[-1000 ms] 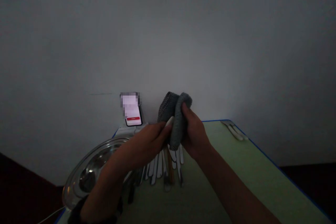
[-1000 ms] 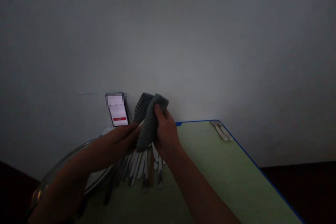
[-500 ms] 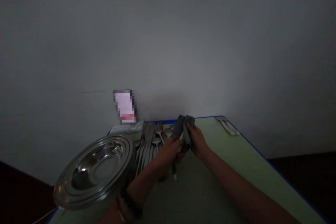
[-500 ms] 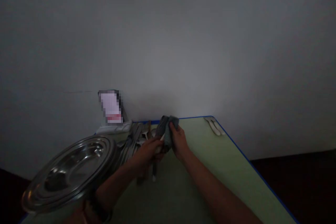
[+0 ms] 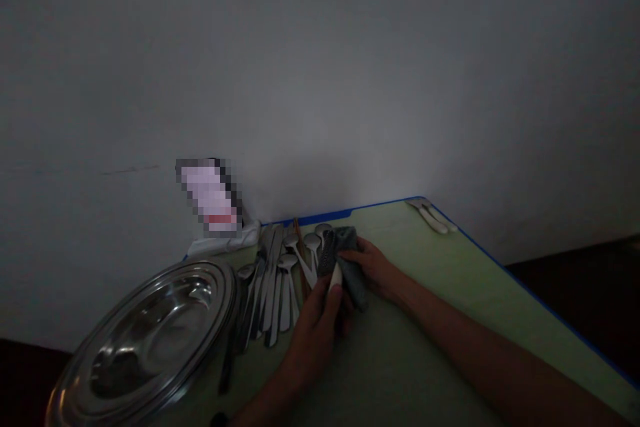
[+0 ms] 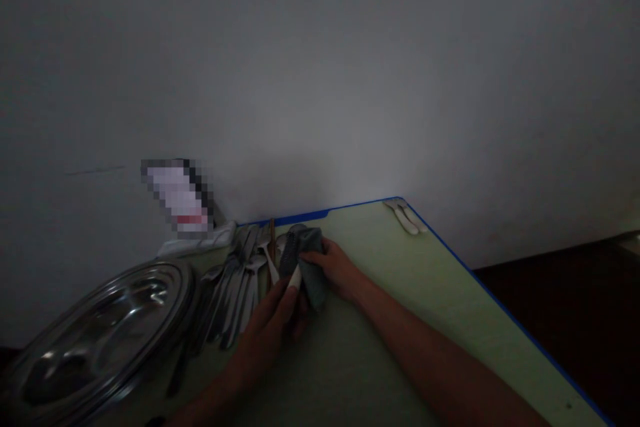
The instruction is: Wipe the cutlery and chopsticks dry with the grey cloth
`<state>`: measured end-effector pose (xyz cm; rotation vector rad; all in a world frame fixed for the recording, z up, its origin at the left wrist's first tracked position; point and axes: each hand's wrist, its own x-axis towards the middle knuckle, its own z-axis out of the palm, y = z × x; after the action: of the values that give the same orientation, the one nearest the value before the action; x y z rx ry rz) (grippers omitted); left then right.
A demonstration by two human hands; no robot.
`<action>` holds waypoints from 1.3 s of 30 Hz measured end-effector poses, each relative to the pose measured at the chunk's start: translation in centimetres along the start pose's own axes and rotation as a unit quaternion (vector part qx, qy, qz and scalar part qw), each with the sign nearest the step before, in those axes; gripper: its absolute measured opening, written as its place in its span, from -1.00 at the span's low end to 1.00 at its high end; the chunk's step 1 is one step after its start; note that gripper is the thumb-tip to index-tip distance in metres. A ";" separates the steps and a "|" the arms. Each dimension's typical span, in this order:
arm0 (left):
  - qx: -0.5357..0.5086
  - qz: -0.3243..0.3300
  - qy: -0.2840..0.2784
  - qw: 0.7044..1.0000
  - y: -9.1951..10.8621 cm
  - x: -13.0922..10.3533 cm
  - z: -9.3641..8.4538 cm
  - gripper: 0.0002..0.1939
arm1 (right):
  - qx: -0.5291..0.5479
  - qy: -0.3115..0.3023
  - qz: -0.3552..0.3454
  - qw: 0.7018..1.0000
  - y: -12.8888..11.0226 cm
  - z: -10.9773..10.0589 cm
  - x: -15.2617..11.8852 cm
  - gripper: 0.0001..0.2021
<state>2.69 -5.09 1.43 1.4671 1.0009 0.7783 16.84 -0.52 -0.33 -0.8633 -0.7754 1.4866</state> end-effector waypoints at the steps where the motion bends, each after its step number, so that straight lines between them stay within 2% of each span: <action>1: -0.001 -0.004 -0.004 1.000 -0.1 0.1 0.0 -0.68 | -0.002 -0.001 -0.005 1.000 0.1 0.0 0.0 -0.71; 6: 0.047 -0.010 -0.006 0.999 -0.4 0.1 -0.1 -0.68 | -0.044 0.020 -0.054 0.997 1.0 -0.1 0.6 -0.71; 9: 0.079 -0.003 -0.030 0.996 -0.3 -0.2 0.0 -0.66 | -0.087 0.030 -0.070 0.993 1.5 -0.4 0.8 -0.67; 11: 0.080 -0.005 -0.050 0.996 -0.3 -0.4 0.1 -0.65 | -0.105 0.044 -0.067 0.991 1.7 -0.7 1.0 -0.62; 14: 0.069 -0.020 -0.048 0.996 -0.3 -0.7 0.3 -0.65 | -0.083 0.057 -0.027 0.995 1.6 -0.7 1.1 -0.58; 16: 0.049 -0.027 -0.033 0.998 -0.5 -0.7 0.4 -0.65 | -0.043 0.032 0.004 0.999 1.2 -0.6 1.0 -0.61; 19: 0.003 -0.021 -0.017 1.000 -0.8 -0.6 0.5 -0.63 | -0.002 -0.044 0.039 0.998 0.5 -0.4 0.7 -0.73; 22: -0.011 -0.015 -0.011 1.000 -1.1 -0.3 0.4 -0.60 | -0.007 -0.078 0.040 0.996 0.2 -0.4 0.5 -0.77; 27: 0.013 -0.025 -0.023 0.999 -1.3 0.0 0.3 -0.52 | -0.035 -0.020 -0.004 0.999 0.8 -0.4 0.8 -0.70; 31: 0.025 -0.008 -0.035 0.999 -1.4 0.0 0.3 -0.56 | -0.031 0.018 -0.025 0.999 1.1 -0.1 1.0 -0.67; 35: 0.017 -0.002 -0.028 0.999 -1.4 -0.1 0.3 -0.61 | 0.043 0.018 0.035 0.998 0.9 -0.2 1.3 -0.58; 39: -0.027 0.007 -0.022 0.999 -1.2 0.1 0.2 -0.68 | 0.138 -0.059 0.106 0.983 0.1 -0.4 1.5 -0.53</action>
<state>2.74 -5.12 0.18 1.4406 0.9315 0.7740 17.11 0.91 -0.78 -0.6678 -0.5572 1.7977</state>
